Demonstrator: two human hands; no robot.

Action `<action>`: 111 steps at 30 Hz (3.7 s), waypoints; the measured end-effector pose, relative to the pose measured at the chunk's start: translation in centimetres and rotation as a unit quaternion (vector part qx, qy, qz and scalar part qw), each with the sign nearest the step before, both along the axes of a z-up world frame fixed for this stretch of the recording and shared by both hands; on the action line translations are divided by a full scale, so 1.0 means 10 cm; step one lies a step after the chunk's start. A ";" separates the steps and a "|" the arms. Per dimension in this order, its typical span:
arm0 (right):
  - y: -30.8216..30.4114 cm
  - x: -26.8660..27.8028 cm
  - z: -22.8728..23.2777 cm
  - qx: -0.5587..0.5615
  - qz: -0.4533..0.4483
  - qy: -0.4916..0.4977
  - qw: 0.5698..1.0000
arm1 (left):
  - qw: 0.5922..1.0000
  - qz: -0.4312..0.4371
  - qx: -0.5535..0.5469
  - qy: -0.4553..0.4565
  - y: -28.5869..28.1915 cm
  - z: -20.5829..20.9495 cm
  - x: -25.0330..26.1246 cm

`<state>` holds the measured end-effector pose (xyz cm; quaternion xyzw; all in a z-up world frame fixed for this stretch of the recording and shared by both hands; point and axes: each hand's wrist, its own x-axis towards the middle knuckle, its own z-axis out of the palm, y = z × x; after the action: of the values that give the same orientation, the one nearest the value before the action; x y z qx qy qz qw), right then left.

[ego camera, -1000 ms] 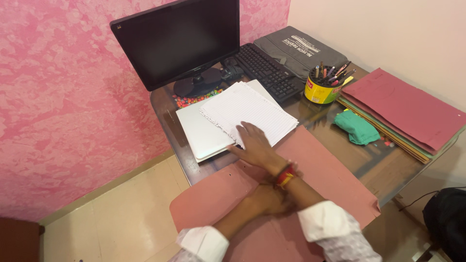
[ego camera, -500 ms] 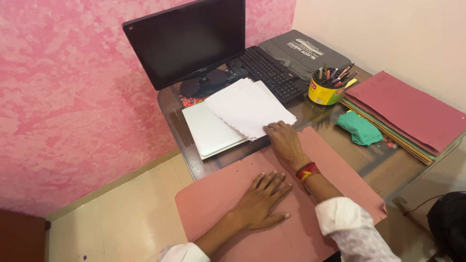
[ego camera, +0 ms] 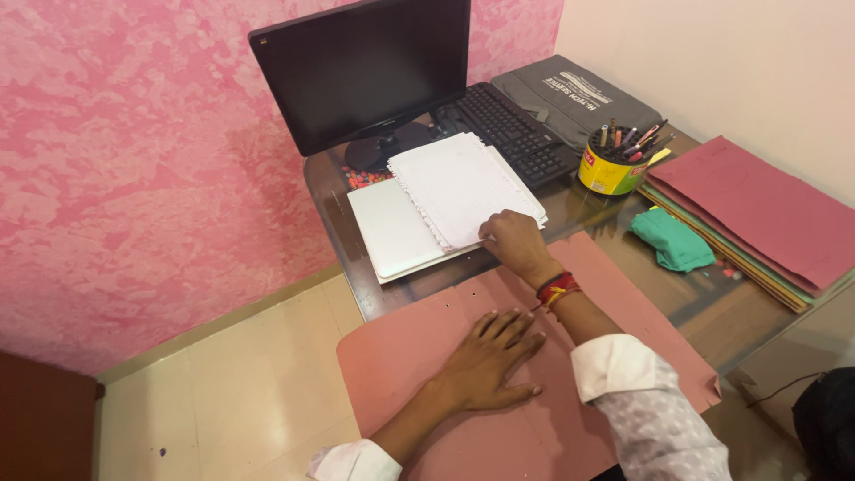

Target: The person opens a pink folder, removes a stack of lined papers, and places them on the desk. They then wipe the laptop keyboard and screen with a green cloth. The folder is closed and set aside, and the laptop remains open on the desk.

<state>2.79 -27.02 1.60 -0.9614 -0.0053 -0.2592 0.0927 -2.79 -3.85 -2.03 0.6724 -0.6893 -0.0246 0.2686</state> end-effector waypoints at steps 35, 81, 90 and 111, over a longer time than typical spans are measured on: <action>0.58 -2.01 -0.51 -0.017 -0.125 0.104 0.986 | 0.977 0.203 0.052 -0.031 0.32 -0.01 0.22; 0.29 -0.11 -0.21 -0.169 -0.026 -0.054 0.984 | 0.963 0.268 0.011 0.035 0.21 0.20 0.36; 0.35 -0.06 -0.05 -0.132 -0.040 -0.086 0.987 | 0.965 0.259 -0.012 0.023 0.20 0.12 0.40; 0.68 -2.08 0.10 0.027 -0.107 -0.142 0.984 | 0.962 0.269 0.011 0.033 0.21 0.08 0.38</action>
<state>-18.02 -20.18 2.61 -0.9068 0.0912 -0.4019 0.0887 1.04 -1.76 -1.28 0.8349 -0.4732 0.0190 0.2806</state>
